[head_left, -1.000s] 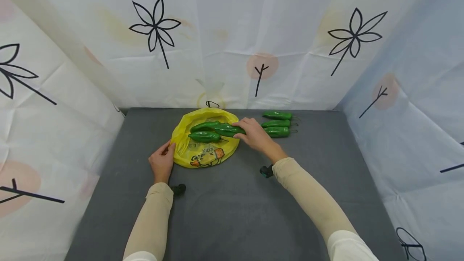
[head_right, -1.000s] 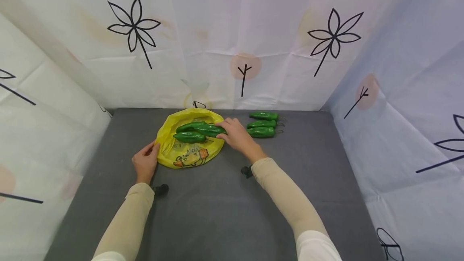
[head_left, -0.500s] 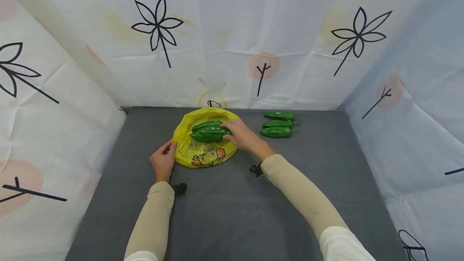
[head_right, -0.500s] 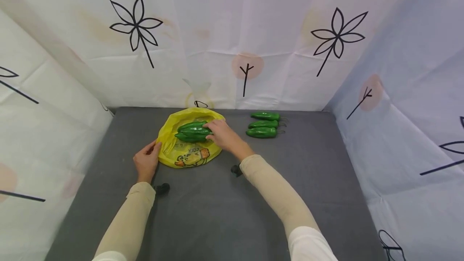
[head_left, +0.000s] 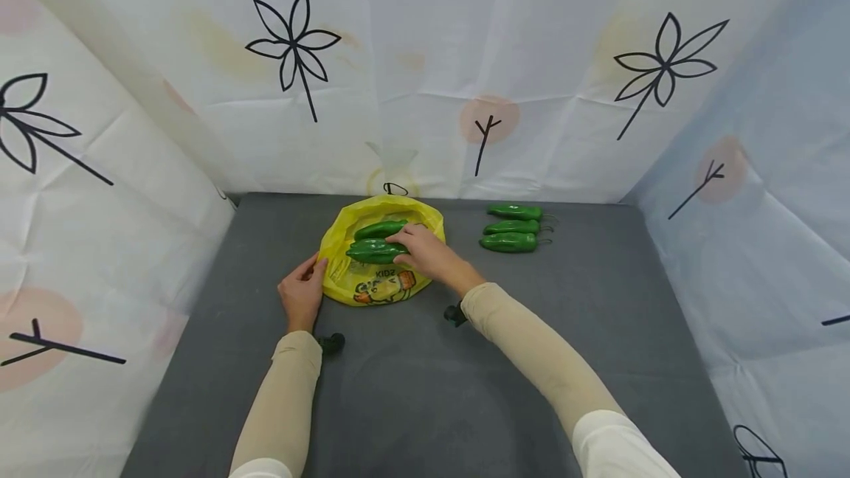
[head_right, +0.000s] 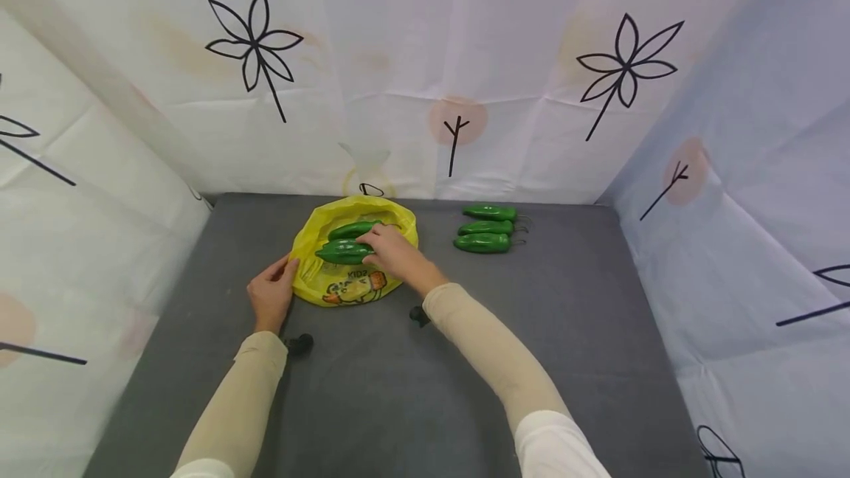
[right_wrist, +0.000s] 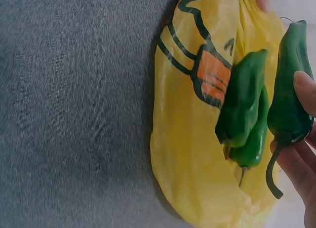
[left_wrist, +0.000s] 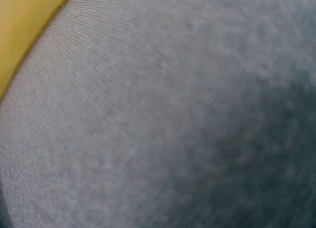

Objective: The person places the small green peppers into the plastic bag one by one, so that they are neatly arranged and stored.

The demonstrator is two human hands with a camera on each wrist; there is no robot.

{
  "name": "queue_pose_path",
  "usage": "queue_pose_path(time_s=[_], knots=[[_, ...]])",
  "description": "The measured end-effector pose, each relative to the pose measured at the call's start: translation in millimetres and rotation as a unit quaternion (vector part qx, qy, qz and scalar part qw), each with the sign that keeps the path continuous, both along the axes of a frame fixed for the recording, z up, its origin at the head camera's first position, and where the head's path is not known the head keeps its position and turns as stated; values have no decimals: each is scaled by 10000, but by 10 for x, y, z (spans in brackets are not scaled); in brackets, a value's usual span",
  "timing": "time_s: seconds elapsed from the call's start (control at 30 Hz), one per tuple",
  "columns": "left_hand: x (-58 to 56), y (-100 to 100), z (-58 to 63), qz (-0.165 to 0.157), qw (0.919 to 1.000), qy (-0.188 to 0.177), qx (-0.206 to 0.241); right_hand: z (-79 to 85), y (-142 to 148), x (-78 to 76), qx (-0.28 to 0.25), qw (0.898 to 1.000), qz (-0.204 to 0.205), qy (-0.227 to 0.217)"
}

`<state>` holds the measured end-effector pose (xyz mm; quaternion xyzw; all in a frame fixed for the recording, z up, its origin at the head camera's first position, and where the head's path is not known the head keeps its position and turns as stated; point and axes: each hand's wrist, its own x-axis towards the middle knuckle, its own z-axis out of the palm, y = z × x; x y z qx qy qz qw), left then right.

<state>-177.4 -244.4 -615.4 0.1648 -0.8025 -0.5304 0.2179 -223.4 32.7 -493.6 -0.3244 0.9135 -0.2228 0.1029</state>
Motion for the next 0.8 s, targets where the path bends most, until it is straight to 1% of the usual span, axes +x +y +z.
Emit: queue_pose_path(time_s=[0.13, 0.23, 0.37, 0.57, 0.8], knots=[[-10, 6, 17, 4, 10000, 53, -43, -50, -64, -18, 33, 10000, 66, 23], [-6, 12, 34, -14, 10000, 60, 9, -94, -101, -26, 111, 9999, 63, -38], [0, 18, 40, -25, 10000, 60, 23, -139, -133, -34, 218, 9997, -29, -132], [-18, 21, 27, 26, 10000, 21, -74, -202, -161, -55, 228, 9995, -179, -158], [-23, 27, 35, 13, 10000, -21, -39, -275, -191, -105, 272, 9985, -416, -226]])
